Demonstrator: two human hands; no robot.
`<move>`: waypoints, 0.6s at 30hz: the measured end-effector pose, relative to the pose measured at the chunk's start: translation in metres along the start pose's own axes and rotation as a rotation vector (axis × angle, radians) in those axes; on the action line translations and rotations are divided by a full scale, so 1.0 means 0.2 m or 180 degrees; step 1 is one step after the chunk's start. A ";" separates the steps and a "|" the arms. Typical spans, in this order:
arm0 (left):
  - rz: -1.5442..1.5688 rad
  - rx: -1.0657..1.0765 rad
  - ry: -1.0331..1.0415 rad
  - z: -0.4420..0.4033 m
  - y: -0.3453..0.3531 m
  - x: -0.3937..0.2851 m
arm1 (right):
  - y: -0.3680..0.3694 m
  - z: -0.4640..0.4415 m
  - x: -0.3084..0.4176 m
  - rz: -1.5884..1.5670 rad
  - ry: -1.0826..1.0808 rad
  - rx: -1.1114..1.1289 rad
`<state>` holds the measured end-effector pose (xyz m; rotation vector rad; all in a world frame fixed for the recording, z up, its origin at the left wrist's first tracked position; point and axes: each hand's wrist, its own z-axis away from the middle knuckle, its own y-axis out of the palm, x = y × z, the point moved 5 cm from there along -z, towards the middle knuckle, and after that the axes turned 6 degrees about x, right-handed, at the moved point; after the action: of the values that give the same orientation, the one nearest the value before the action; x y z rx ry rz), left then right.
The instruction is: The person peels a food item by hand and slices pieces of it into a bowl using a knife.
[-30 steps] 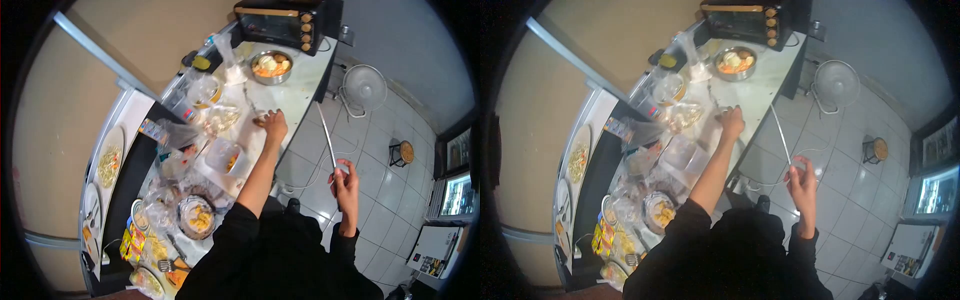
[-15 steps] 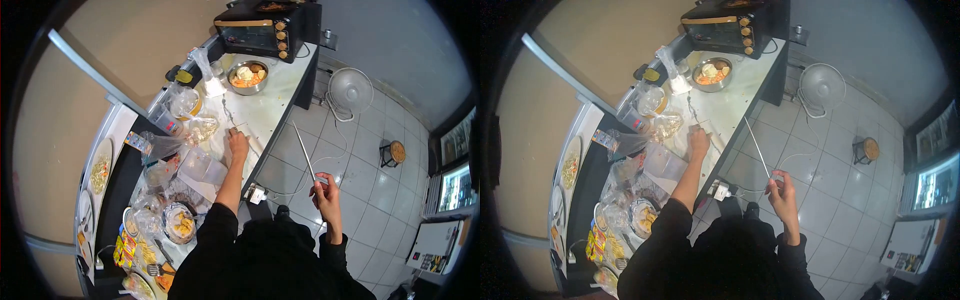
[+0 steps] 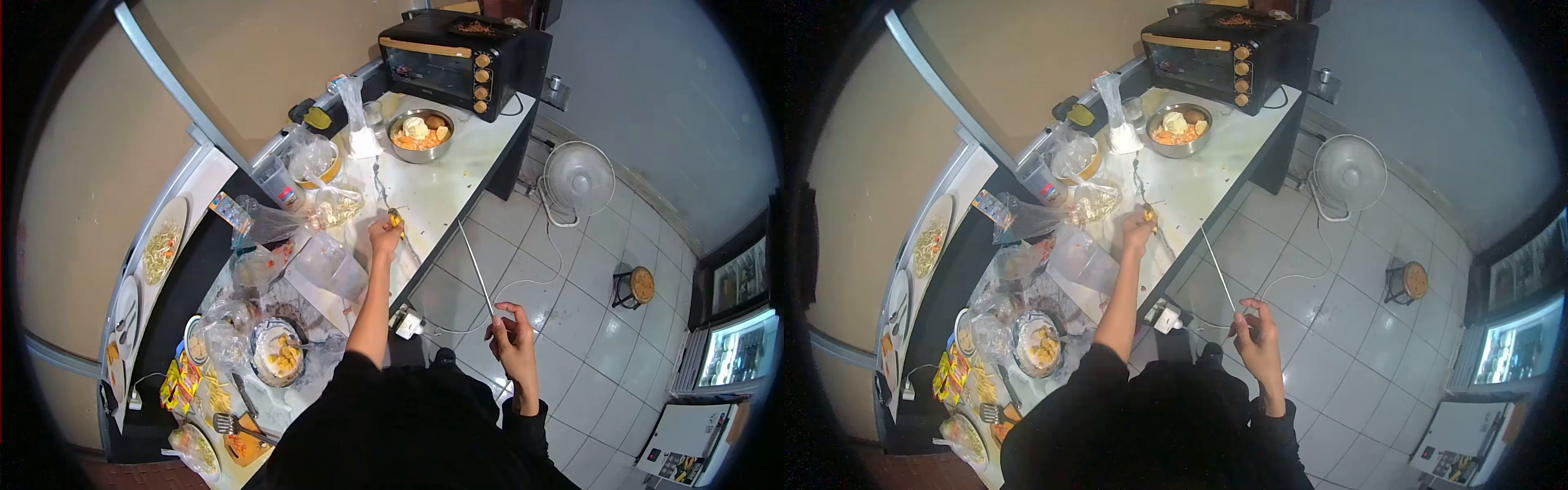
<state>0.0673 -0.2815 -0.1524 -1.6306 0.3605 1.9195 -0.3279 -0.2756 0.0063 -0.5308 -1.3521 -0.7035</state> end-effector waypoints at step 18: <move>0.0526 0.0103 0.1665 1.22 -0.58 -0.60 | 0.70 -0.14 0.30 0.1259 -0.0853 0.1407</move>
<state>-0.0508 -0.0850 0.0332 -2.1254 0.7492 1.5595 -0.2022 -0.2082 0.0693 -0.5234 -1.5361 -0.0028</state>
